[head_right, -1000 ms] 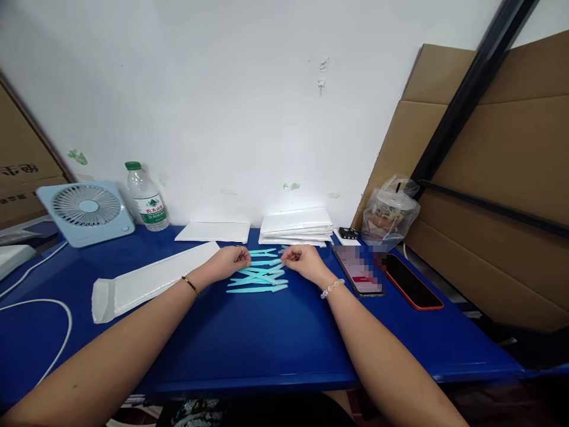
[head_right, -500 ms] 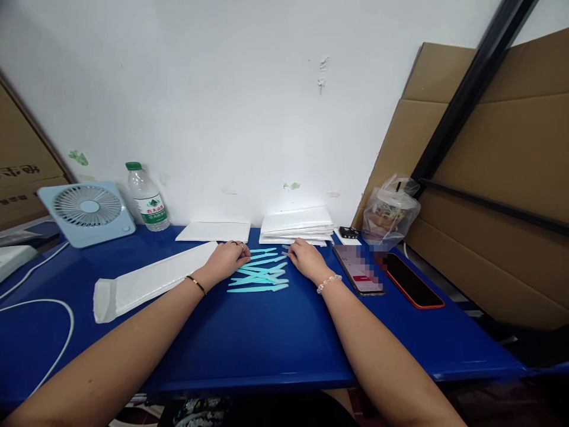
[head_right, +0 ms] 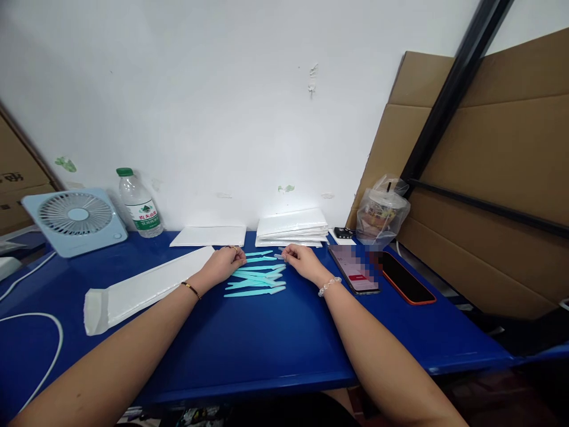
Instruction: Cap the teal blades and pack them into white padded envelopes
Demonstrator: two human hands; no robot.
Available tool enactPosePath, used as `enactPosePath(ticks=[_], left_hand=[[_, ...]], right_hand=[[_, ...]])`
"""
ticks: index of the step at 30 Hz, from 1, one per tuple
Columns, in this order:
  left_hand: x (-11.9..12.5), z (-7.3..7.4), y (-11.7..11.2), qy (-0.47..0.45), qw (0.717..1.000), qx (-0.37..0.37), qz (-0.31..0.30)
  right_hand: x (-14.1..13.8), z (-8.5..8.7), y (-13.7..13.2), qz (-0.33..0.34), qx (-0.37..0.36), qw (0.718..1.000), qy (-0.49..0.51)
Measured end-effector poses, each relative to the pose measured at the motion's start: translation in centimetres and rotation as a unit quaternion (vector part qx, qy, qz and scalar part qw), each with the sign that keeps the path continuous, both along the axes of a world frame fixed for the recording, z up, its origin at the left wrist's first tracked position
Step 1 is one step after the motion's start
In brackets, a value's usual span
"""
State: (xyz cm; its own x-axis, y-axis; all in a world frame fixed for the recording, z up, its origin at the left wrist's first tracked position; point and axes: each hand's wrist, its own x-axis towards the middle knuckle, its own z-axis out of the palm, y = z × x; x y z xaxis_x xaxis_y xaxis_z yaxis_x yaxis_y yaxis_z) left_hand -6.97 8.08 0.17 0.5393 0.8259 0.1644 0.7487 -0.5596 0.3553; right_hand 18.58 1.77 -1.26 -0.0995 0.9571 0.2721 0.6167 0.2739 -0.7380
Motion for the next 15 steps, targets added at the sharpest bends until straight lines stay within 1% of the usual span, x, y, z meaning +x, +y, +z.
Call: enactPosePath(ticks=[4, 6, 8, 10, 12, 13, 15], left_hand=[[0.2, 0.0, -0.3, -0.022, 1.0, -0.01, -0.015], [0.3, 0.0, -0.5, -0.027, 0.999, -0.02, -0.033], [0.4, 0.0, -0.6, -0.022, 0.998, -0.03, -0.052], [0.3, 0.1, -0.5, -0.014, 0.998, -0.009, -0.054], [0.2, 0.0, -0.3, -0.007, 0.998, 0.045, -0.038], [0.1, 0.0, -0.1, 0.002, 0.997, 0.072, -0.029], [-0.2, -0.2, 0.3, 0.029, 0.995, 0.099, -0.019]], right_hand=[[-0.8, 0.0, -0.1, 0.016, -0.008, 1.0, 0.0], [-1.0, 0.0, -0.2, 0.038, -0.024, 0.999, 0.005], [-0.8, 0.0, -0.1, 0.047, -0.029, 0.998, -0.015], [-0.3, -0.1, 0.2, 0.01, 0.01, 0.998, -0.067], [0.3, -0.4, 0.7, -0.041, 0.076, 0.988, -0.13], [0.6, -0.6, 1.0, -0.056, 0.103, 0.98, -0.159], [0.9, -0.9, 1.5, -0.055, 0.12, 0.97, -0.204]])
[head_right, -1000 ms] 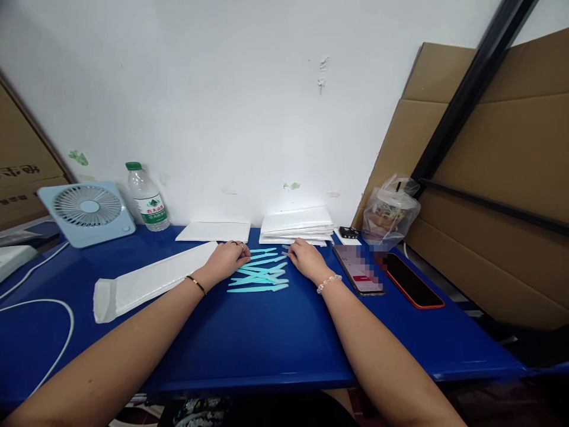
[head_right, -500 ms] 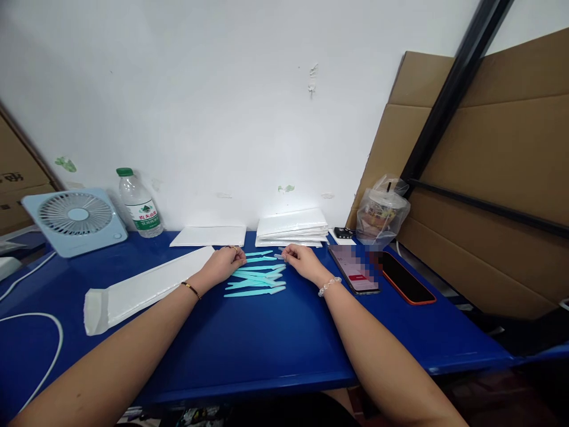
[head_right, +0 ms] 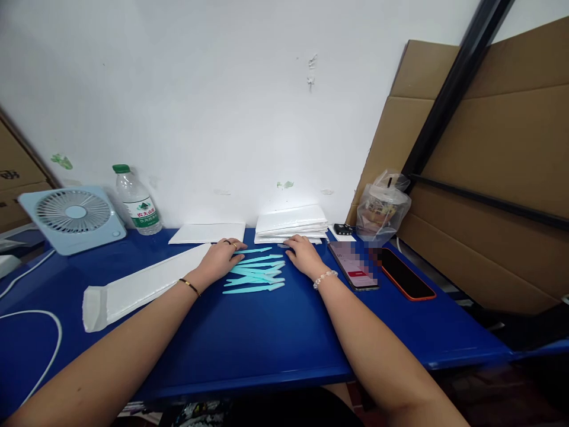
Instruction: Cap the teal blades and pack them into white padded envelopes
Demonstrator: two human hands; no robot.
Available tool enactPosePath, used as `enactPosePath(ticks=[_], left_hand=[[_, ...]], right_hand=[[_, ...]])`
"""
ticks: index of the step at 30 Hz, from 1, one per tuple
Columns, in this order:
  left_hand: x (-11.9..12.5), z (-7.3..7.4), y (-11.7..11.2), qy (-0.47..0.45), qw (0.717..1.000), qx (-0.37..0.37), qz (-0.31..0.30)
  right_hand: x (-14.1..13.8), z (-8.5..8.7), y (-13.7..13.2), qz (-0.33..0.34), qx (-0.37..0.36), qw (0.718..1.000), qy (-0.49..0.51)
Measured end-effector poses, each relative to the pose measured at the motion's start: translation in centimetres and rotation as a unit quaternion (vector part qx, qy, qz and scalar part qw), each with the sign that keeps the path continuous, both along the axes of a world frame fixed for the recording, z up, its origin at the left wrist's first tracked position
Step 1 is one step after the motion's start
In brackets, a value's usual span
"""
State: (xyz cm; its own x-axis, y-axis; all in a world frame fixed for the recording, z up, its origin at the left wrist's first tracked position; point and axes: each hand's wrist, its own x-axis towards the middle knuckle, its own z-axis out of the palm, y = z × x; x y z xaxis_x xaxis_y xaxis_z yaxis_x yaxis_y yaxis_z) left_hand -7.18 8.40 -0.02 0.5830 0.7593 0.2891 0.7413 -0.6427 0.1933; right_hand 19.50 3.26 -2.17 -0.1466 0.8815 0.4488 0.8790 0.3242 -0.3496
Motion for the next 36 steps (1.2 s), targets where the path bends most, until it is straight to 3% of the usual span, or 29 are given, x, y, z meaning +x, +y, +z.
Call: enactPosePath(ticks=[5, 12, 16, 19, 25, 36], left_hand=[[-0.4, -0.2, 0.7, 0.028, 0.999, -0.021, 0.011], [-0.2, -0.2, 0.7, 0.034, 0.999, -0.024, 0.026], [-0.3, -0.5, 0.8, 0.043, 0.999, -0.009, 0.026], [-0.4, -0.5, 0.9, 0.033, 0.999, -0.022, 0.026], [-0.4, -0.2, 0.7, -0.003, 0.999, -0.05, 0.019], [-0.2, 0.1, 0.2, -0.058, 0.994, -0.09, -0.002]], right_hand=[[-0.2, -0.3, 0.3, 0.003, -0.03, 0.999, -0.033], [-1.0, 0.4, -0.5, -0.01, -0.019, 0.999, -0.046], [-0.7, 0.4, -0.5, -0.016, -0.035, 0.996, 0.078], [-0.3, 0.1, -0.3, -0.009, -0.059, 0.978, 0.198], [-0.5, -0.1, -0.2, 0.03, -0.135, 0.89, 0.434], [-2.0, 0.2, -0.5, 0.046, -0.151, 0.869, 0.47]])
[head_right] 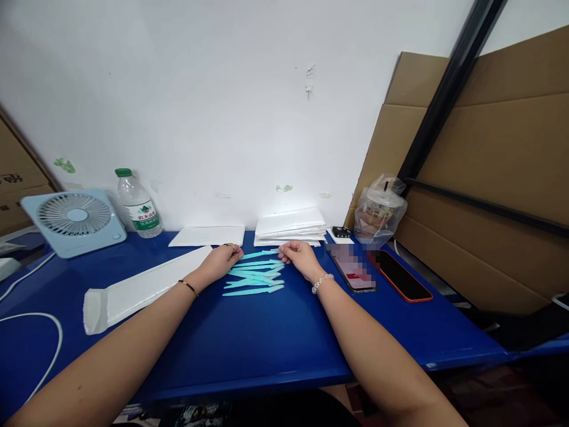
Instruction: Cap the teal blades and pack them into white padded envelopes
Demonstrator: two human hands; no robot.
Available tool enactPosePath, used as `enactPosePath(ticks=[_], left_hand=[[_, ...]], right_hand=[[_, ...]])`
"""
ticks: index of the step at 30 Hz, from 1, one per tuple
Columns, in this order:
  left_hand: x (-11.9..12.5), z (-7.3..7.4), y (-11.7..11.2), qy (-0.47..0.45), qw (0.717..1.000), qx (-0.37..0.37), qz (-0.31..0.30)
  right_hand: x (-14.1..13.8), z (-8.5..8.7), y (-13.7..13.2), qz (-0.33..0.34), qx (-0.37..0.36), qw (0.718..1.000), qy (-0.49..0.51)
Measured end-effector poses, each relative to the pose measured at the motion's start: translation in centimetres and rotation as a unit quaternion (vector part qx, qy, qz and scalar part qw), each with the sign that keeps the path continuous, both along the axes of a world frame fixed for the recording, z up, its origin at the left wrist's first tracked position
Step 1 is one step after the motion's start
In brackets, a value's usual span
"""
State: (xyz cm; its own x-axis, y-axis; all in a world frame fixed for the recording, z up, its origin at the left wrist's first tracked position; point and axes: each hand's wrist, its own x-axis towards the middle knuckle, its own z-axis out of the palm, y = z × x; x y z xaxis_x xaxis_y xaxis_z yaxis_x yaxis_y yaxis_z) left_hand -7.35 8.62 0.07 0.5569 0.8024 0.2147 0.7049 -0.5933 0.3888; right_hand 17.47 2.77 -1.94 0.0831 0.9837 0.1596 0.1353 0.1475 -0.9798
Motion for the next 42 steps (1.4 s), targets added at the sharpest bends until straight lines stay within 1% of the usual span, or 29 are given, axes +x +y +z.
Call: enactPosePath(ticks=[4, 6, 9, 11, 13, 14, 15, 17, 19, 21, 25, 27, 29, 33, 35, 37, 39, 42], left_hand=[[0.3, -0.2, 0.0, -0.021, 0.999, -0.021, -0.017], [0.4, -0.2, -0.1, -0.01, 0.999, -0.028, -0.021], [0.4, 0.1, -0.5, 0.019, 1.0, -0.015, -0.021], [0.3, 0.4, -1.0, 0.042, 0.998, 0.001, -0.045], [0.3, 0.7, -1.7, 0.075, 0.994, 0.002, -0.083], [0.4, 0.8, -2.1, 0.092, 0.991, -0.001, -0.099], [0.6, 0.9, -2.4, 0.108, 0.988, -0.003, -0.108], [1.0, 1.1, -3.2, 0.127, 0.985, 0.004, -0.113], [1.5, 1.2, -3.9, 0.144, 0.983, 0.022, -0.116], [2.0, 1.2, -4.4, 0.165, 0.978, 0.05, -0.121], [2.8, 0.8, -5.0, 0.201, 0.965, 0.111, -0.127], [3.0, 0.4, -5.0, 0.205, 0.962, 0.122, -0.133], [3.1, 0.1, -5.0, 0.204, 0.962, 0.119, -0.14], [3.3, -0.3, -5.0, 0.203, 0.96, 0.122, -0.152], [3.3, -0.5, -5.0, 0.203, 0.958, 0.129, -0.156], [3.3, -0.6, -5.0, 0.198, 0.957, 0.139, -0.159], [3.2, -0.5, -5.0, 0.194, 0.956, 0.143, -0.165], [3.0, 0.2, -5.0, 0.191, 0.96, 0.122, -0.163]], right_hand=[[-0.8, 0.2, -0.3, 0.024, -0.007, 1.0, 0.016], [-0.9, 0.1, -0.3, 0.028, -0.01, 1.0, 0.007], [-0.6, -0.1, -0.1, 0.025, 0.001, 0.997, -0.072], [-0.2, -0.1, -0.1, 0.012, 0.016, 0.987, -0.158], [0.1, 0.2, -0.3, 0.004, 0.035, 0.969, -0.243], [0.2, 0.4, -0.6, 0.011, 0.046, 0.96, -0.277], [0.2, 0.8, -1.0, 0.027, 0.059, 0.95, -0.307], [-0.2, 1.4, -1.9, 0.08, 0.085, 0.926, -0.36], [-0.9, 2.0, -2.9, 0.131, 0.102, 0.892, -0.419], [-1.8, 2.3, -3.6, 0.151, 0.107, 0.857, -0.481], [-3.5, 2.5, -4.0, 0.134, 0.116, 0.804, -0.568], [-4.0, 2.5, -4.0, 0.122, 0.121, 0.783, -0.598], [-4.4, 2.5, -4.0, 0.115, 0.113, 0.768, -0.619], [-5.0, 2.1, -3.8, 0.102, 0.098, 0.75, -0.647], [-5.1, 1.9, -3.7, 0.105, 0.104, 0.746, -0.649], [-5.0, 2.1, -3.8, 0.119, 0.103, 0.756, -0.636], [-4.6, 2.7, -4.1, 0.134, 0.085, 0.778, -0.608], [-3.4, 3.9, -4.6, 0.151, 0.054, 0.834, -0.528]])
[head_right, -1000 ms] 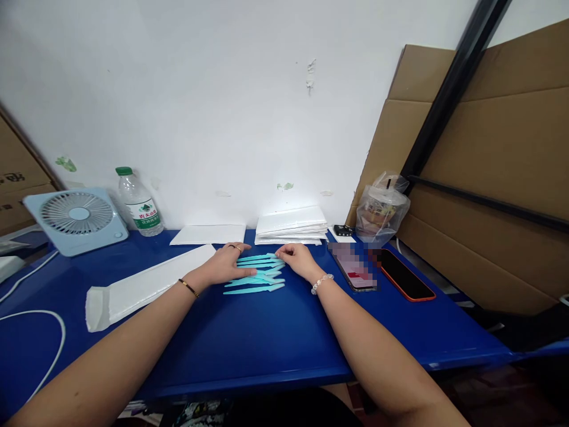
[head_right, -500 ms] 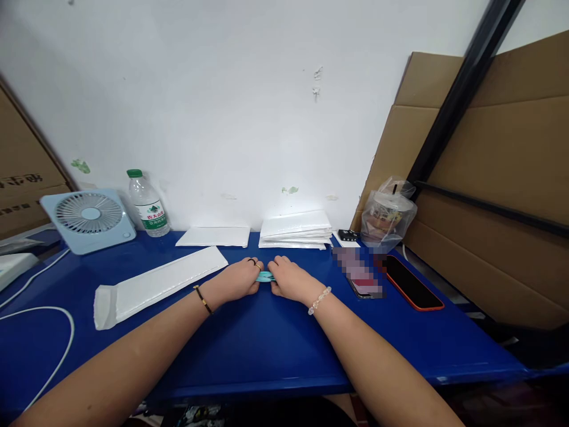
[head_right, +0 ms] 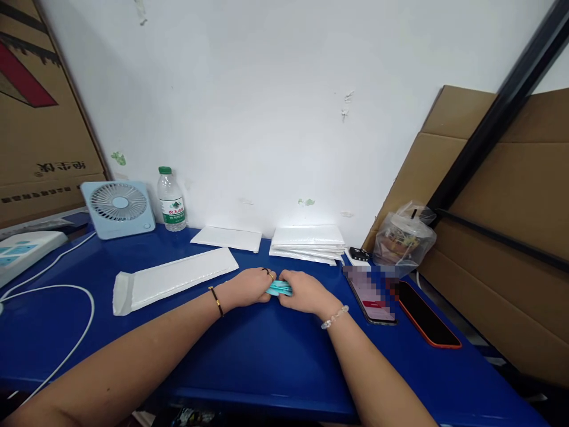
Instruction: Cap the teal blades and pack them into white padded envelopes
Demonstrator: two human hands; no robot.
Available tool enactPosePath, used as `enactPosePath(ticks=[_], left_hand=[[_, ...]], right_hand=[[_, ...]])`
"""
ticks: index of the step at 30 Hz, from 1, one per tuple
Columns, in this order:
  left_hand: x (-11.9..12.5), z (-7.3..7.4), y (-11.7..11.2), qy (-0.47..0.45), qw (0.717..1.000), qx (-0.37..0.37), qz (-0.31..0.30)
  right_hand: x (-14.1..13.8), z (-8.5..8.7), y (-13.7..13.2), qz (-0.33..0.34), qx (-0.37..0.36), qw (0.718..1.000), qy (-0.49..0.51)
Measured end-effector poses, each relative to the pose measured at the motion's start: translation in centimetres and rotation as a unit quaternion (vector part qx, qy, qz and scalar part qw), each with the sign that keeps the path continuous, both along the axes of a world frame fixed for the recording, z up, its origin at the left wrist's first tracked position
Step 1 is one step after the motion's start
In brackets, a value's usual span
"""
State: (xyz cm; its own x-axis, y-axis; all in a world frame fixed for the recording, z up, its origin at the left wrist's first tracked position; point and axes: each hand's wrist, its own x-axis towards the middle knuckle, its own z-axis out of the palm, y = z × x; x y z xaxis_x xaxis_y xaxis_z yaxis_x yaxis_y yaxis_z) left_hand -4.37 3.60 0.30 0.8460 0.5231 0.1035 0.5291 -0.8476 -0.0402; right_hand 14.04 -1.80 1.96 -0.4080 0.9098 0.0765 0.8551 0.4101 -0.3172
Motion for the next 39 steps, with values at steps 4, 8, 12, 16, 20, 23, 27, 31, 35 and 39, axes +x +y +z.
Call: enactPosePath(ticks=[4, 8, 12, 16, 20, 23, 27, 31, 35, 39], left_hand=[[-0.5, 1.1, 0.0, -0.013, 0.999, -0.029, 0.026], [-0.6, 1.1, -0.1, -0.037, 0.997, -0.053, 0.046], [-0.2, 0.5, -0.1, -0.105, 0.988, -0.1, 0.06], [0.2, 1.1, -0.2, -0.292, 0.919, -0.262, 0.04], [1.1, 1.9, -1.1, -0.539, 0.749, -0.384, 0.026], [1.9, 1.8, -1.8, -0.574, 0.742, -0.343, 0.042], [2.0, 1.7, -1.6, -0.476, 0.847, -0.233, 0.032], [-1.3, 2.9, 0.7, -0.319, 0.928, -0.191, 0.018], [-7.4, 4.3, 4.6, -0.146, 0.948, -0.119, 0.255], [-12.0, 4.6, 7.4, 0.001, 0.877, -0.169, 0.45]], right_hand=[[1.1, 0.4, 0.2, -0.039, -0.059, 0.981, 0.18], [-0.5, -0.5, 1.0, -0.122, 0.002, 0.959, 0.257], [-2.5, -0.8, 0.8, -0.092, 0.08, 0.948, 0.294], [-2.3, -0.4, 0.3, -0.091, 0.065, 0.902, 0.416], [-2.7, -0.3, -0.2, -0.017, 0.015, 0.892, 0.451], [-4.3, -0.9, -0.3, 0.022, 0.031, 0.9, 0.433], [-5.1, -1.9, 0.5, -0.006, 0.025, 0.89, 0.455], [-4.1, -2.1, 1.1, -0.032, -0.021, 0.859, 0.51], [-3.0, -1.9, 1.4, -0.076, 0.013, 0.794, 0.603], [-2.3, -2.2, 1.8, -0.094, -0.03, 0.793, 0.601]])
